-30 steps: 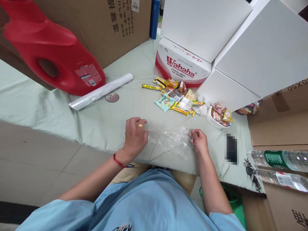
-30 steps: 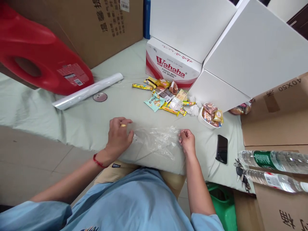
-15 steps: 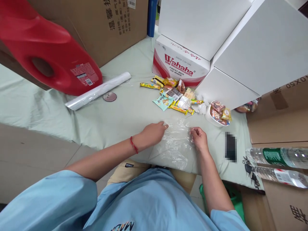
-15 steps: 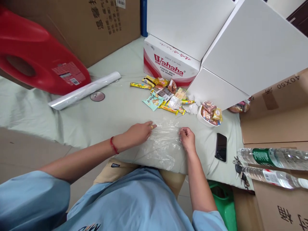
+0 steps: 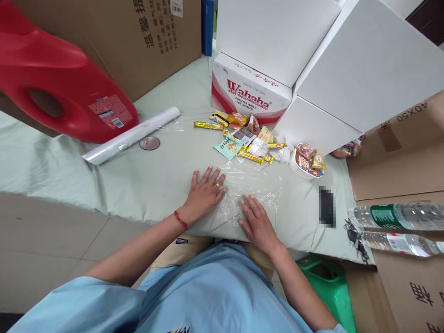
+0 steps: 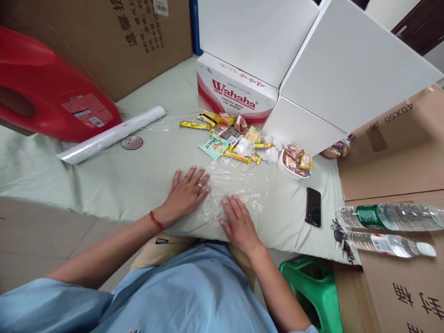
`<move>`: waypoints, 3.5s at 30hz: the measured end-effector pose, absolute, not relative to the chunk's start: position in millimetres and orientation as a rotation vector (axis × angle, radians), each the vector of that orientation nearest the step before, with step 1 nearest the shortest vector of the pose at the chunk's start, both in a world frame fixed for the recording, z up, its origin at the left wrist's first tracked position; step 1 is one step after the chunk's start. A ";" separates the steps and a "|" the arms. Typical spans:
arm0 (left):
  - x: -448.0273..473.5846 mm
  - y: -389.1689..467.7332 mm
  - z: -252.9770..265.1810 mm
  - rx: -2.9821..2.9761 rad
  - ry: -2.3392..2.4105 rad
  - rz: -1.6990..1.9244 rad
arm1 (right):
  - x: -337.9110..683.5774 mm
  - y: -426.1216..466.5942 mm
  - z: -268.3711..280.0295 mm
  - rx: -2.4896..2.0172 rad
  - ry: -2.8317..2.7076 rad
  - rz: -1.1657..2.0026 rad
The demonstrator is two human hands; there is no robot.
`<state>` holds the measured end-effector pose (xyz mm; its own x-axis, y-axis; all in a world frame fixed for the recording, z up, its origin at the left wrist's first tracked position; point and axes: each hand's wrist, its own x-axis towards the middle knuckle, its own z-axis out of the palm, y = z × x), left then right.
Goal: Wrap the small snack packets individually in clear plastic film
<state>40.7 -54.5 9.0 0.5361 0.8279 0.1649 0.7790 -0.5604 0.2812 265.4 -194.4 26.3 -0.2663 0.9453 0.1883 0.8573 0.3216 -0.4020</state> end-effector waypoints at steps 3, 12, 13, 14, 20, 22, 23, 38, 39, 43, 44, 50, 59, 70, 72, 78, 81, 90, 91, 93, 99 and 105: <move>27.3 -56.3 4.6 2.597 1.361 0.366 | 286.7 -223.7 9.5 -1.620 -2.232 0.394; 18.1 -64.4 2.0 2.577 1.376 0.366 | 313.4 -201.0 57.2 -1.718 -1.644 0.353; 18.4 -64.5 2.7 2.575 1.373 0.375 | 302.8 -190.2 60.9 -1.699 -1.659 0.348; 18.5 -64.6 3.5 2.573 1.370 0.383 | 290.4 -180.1 61.9 -1.680 -1.711 0.362; 16.9 -64.0 5.9 2.557 1.374 0.390 | 208.4 -153.9 30.7 -1.513 -2.296 0.615; 15.2 -61.7 5.0 2.553 1.360 0.391 | 192.2 -156.3 20.7 -1.500 -2.334 0.603; 14.3 -60.3 4.7 2.542 1.353 0.398 | 187.3 -157.9 17.4 -1.507 -2.334 0.591; 87.7 -34.7 31.5 2.228 1.065 0.688 | 182.5 -159.1 12.5 -1.370 -2.449 0.572; 90.3 -27.5 24.3 2.261 1.084 0.627 | 182.9 -160.6 13.3 -1.313 -2.475 0.585; 82.1 -21.8 1.0 2.447 1.062 0.532 | 186.7 -175.3 18.9 -1.127 -2.465 0.771; 77.3 -26.5 -1.2 2.498 1.046 0.509 | 189.6 -180.0 22.1 -1.086 -2.423 0.870; 58.2 -59.1 4.5 2.680 1.020 0.411 | 243.2 -169.0 61.5 -1.245 -1.804 1.399; 56.7 -58.3 6.2 2.619 1.016 0.462 | 309.8 48.5 77.8 -1.963 -1.661 0.243; 54.5 -57.8 8.8 2.576 1.026 0.431 | 319.9 149.8 95.4 -2.119 -1.474 -0.125; 54.1 -57.4 9.4 2.572 1.024 0.423 | 338.5 127.9 106.4 -1.931 -1.377 -0.012; 56.1 -57.9 7.6 2.581 1.028 0.494 | 355.1 -7.6 120.1 -1.752 -1.298 1.026; 57.5 -57.5 6.9 2.594 1.027 0.501 | 335.6 -67.2 105.9 -1.702 -1.523 1.399; 58.6 -56.1 4.0 2.668 1.061 0.413 | 308.8 -116.9 63.5 -1.713 -2.164 0.663; 58.9 -56.3 3.7 2.674 1.065 0.413 | 309.1 -119.4 62.8 -1.699 -2.244 0.688; 60.0 -56.8 3.3 2.683 1.079 0.409 | 309.8 -124.8 60.1 -1.712 -2.361 0.697; 62.4 -57.6 3.2 2.692 1.129 0.398 | 325.5 -146.4 40.2 -1.788 -2.249 0.572; 62.1 -55.7 5.5 2.663 1.135 0.338 | 345.1 -155.2 39.3 -1.637 -1.994 0.454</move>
